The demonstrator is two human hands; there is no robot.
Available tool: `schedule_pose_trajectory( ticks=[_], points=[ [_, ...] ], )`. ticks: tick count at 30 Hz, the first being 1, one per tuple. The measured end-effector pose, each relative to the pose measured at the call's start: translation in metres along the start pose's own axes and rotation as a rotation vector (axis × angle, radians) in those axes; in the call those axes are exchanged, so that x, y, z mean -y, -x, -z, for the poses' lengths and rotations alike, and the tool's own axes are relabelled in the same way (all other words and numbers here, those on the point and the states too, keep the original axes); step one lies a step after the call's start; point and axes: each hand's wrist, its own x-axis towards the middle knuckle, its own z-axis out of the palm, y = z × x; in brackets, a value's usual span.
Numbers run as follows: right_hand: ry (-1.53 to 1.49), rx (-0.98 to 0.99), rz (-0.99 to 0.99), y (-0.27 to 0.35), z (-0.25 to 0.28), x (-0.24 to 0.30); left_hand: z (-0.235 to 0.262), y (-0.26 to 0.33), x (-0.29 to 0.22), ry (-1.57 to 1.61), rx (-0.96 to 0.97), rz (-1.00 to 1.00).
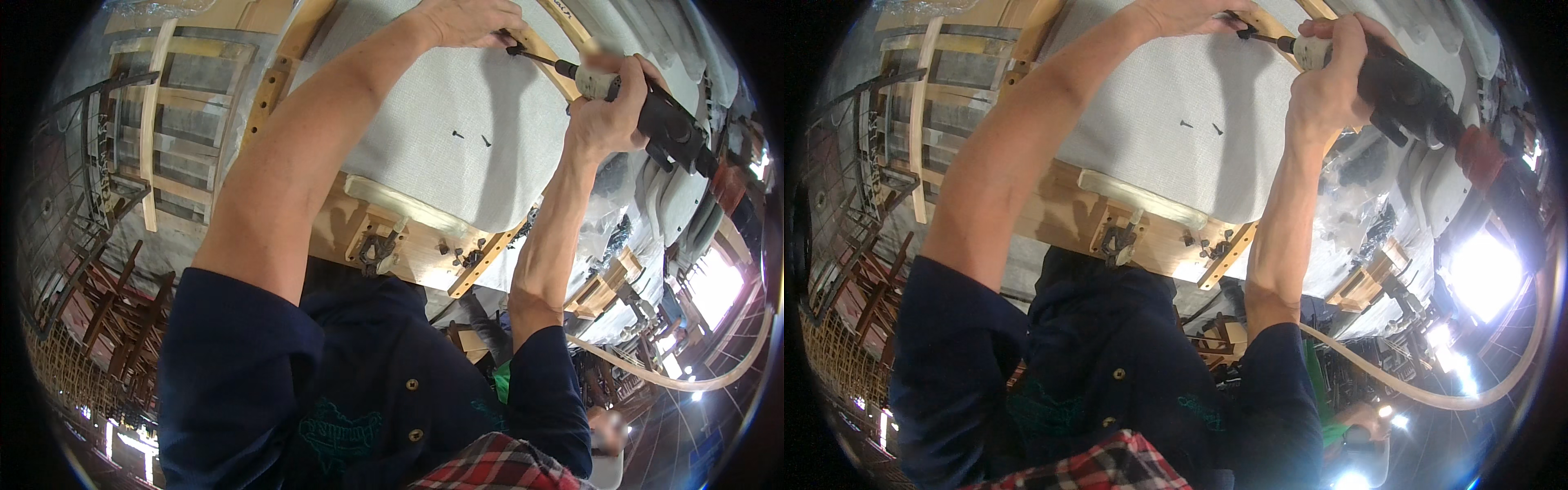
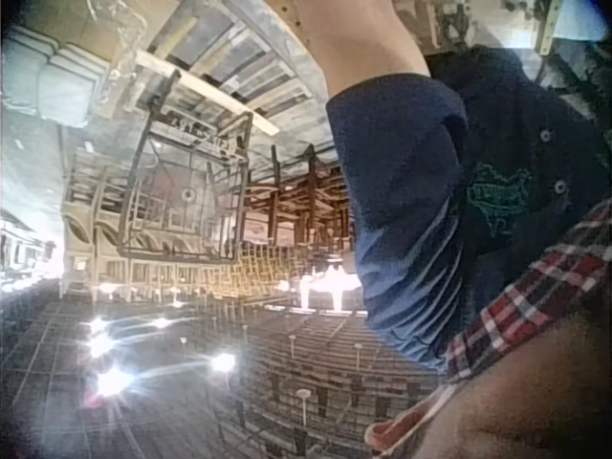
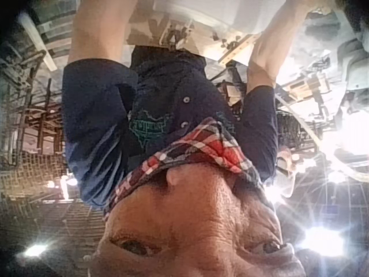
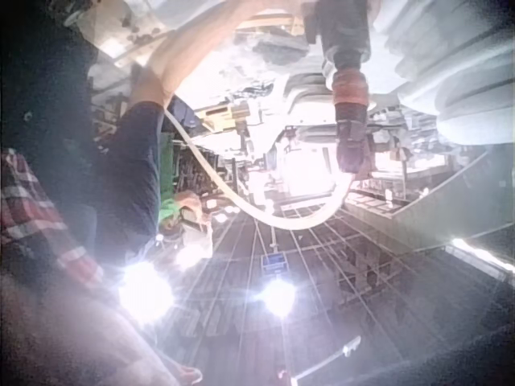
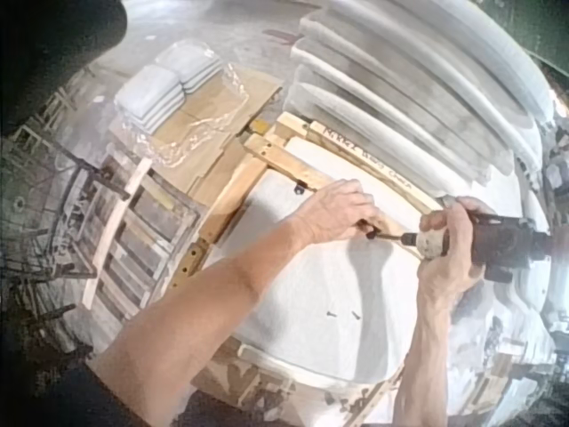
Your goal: The person picks up a white cushioned seat, places it on a wooden chair frame, and secures it using a pneumatic drill and screws. The person repeats this process for a second seat, aligning and fastening each cushion to its frame.
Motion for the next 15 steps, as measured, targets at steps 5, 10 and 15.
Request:
schedule_pose_trajectory(
  ticks=[5, 10, 15],
  points=[
    [0.122, 0.043, 0.228, 0.001, -0.002, -0.012, 0.003, 0.004, 0.004, 0.000, -0.009, -0.008],
    [-0.185, 0.026, -0.075, -0.004, 0.005, -0.011, 0.000, -0.002, 0.005, 0.018, -0.004, -0.029],
    [0.028, 0.022, 0.053, 0.003, 0.000, -0.012, -0.001, -0.002, 0.007, -0.048, 0.002, -0.029]
  ],
)
